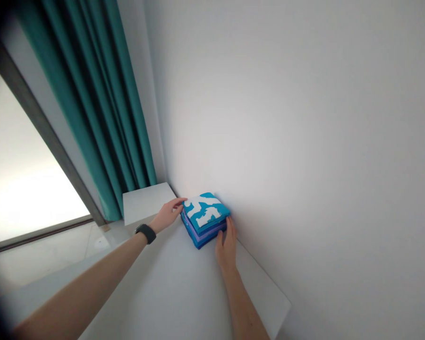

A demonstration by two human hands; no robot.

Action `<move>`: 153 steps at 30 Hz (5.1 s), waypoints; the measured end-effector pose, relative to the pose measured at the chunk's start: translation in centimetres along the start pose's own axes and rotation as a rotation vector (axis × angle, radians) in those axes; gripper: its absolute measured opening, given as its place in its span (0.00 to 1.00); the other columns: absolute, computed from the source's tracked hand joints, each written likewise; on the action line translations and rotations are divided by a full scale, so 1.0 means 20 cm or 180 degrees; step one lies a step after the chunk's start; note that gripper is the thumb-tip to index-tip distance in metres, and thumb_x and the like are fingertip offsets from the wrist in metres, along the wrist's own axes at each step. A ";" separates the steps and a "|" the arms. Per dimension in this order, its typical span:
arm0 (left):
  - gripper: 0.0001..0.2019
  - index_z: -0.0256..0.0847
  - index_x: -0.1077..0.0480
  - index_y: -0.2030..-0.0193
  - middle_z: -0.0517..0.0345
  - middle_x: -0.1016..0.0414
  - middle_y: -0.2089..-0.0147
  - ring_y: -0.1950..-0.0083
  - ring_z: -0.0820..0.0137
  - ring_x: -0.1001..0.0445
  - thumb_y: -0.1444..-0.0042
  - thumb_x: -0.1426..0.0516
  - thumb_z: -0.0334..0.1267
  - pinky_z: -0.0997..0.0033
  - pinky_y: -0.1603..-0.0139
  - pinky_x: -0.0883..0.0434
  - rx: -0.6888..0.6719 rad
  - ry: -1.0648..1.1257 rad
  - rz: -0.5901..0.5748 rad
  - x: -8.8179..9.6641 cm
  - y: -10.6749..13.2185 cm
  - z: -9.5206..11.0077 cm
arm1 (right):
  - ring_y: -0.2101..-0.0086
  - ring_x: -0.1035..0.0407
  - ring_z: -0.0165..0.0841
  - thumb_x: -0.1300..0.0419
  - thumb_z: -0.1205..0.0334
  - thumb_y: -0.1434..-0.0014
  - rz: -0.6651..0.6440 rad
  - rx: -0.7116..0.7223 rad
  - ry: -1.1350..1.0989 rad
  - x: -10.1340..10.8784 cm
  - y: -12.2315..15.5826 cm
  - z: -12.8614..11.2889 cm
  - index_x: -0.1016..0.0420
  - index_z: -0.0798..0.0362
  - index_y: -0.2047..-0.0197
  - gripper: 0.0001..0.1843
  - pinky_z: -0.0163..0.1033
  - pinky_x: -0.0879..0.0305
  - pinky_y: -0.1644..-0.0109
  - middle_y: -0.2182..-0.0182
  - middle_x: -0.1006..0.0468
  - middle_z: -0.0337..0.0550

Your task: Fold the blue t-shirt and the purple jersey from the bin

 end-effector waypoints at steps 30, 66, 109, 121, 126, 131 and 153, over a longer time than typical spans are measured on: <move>0.26 0.46 0.40 0.35 0.49 0.37 0.34 0.34 0.61 0.40 0.39 0.51 0.26 0.52 0.34 0.39 -0.1910 -0.1131 -0.0672 -0.08 0.21 0.46 | 0.38 0.44 0.46 0.54 0.55 0.33 0.0088 0.0105 -0.0016 -0.01 0.01 0.03 0.45 0.50 0.33 0.27 0.62 0.46 0.37 0.37 0.39 0.52; 0.15 0.42 0.27 0.49 0.50 0.23 0.51 0.48 0.61 0.27 0.40 0.50 0.31 0.55 0.44 0.31 -0.0513 -0.0442 -0.0176 0.05 -0.05 0.08 | 0.38 0.45 0.44 0.53 0.56 0.34 -0.0060 -0.0134 -0.0062 -0.01 0.00 0.03 0.44 0.53 0.33 0.28 0.59 0.45 0.37 0.36 0.39 0.55; 0.13 0.41 0.33 0.50 0.50 0.27 0.56 0.54 0.62 0.28 0.39 0.50 0.33 0.57 0.51 0.29 0.0089 -0.0110 0.0347 -0.04 0.57 0.09 | 0.39 0.44 0.45 0.54 0.59 0.35 0.0074 0.0164 0.0163 0.01 0.02 -0.02 0.39 0.55 0.37 0.25 0.59 0.47 0.37 0.40 0.37 0.56; 0.11 0.42 0.28 0.59 0.51 0.26 0.57 0.53 0.61 0.30 0.40 0.51 0.29 0.59 0.48 0.33 -0.0105 -0.0498 -0.0349 -0.06 0.78 0.18 | 0.41 0.41 0.42 0.55 0.64 0.34 -0.0291 0.0557 0.0303 0.02 0.19 -0.17 0.40 0.53 0.37 0.24 0.58 0.42 0.38 0.42 0.34 0.55; 0.11 0.41 0.28 0.61 0.51 0.26 0.58 0.54 0.62 0.30 0.41 0.51 0.28 0.60 0.49 0.33 -0.0069 -0.0376 -0.0350 -0.04 0.85 0.20 | 0.41 0.40 0.40 0.55 0.67 0.36 -0.0498 0.0716 0.0250 0.01 0.29 -0.26 0.40 0.52 0.36 0.25 0.56 0.40 0.39 0.42 0.33 0.53; 0.10 0.40 0.29 0.61 0.51 0.26 0.60 0.55 0.62 0.30 0.41 0.51 0.28 0.60 0.50 0.32 0.0065 -0.0179 -0.0152 0.01 0.94 0.20 | 0.42 0.39 0.41 0.53 0.66 0.38 -0.0604 0.0614 0.0095 -0.02 0.37 -0.33 0.38 0.52 0.38 0.25 0.55 0.40 0.39 0.44 0.31 0.53; 0.10 0.39 0.28 0.64 0.53 0.24 0.65 0.64 0.66 0.27 0.43 0.51 0.33 0.69 0.61 0.33 0.1091 0.0345 0.0591 0.38 1.34 0.05 | 0.53 0.27 0.38 0.48 0.64 0.46 -0.1459 -0.0629 -0.1042 -0.37 0.78 -0.79 0.27 0.53 0.51 0.19 0.44 0.32 0.47 0.53 0.22 0.49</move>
Point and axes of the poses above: each hand's wrist, its own y-axis away from the middle knuckle, its own x-axis out of the back of the hand, z = x × y, the point moved 5 cm from there along -y, towards the middle knuckle
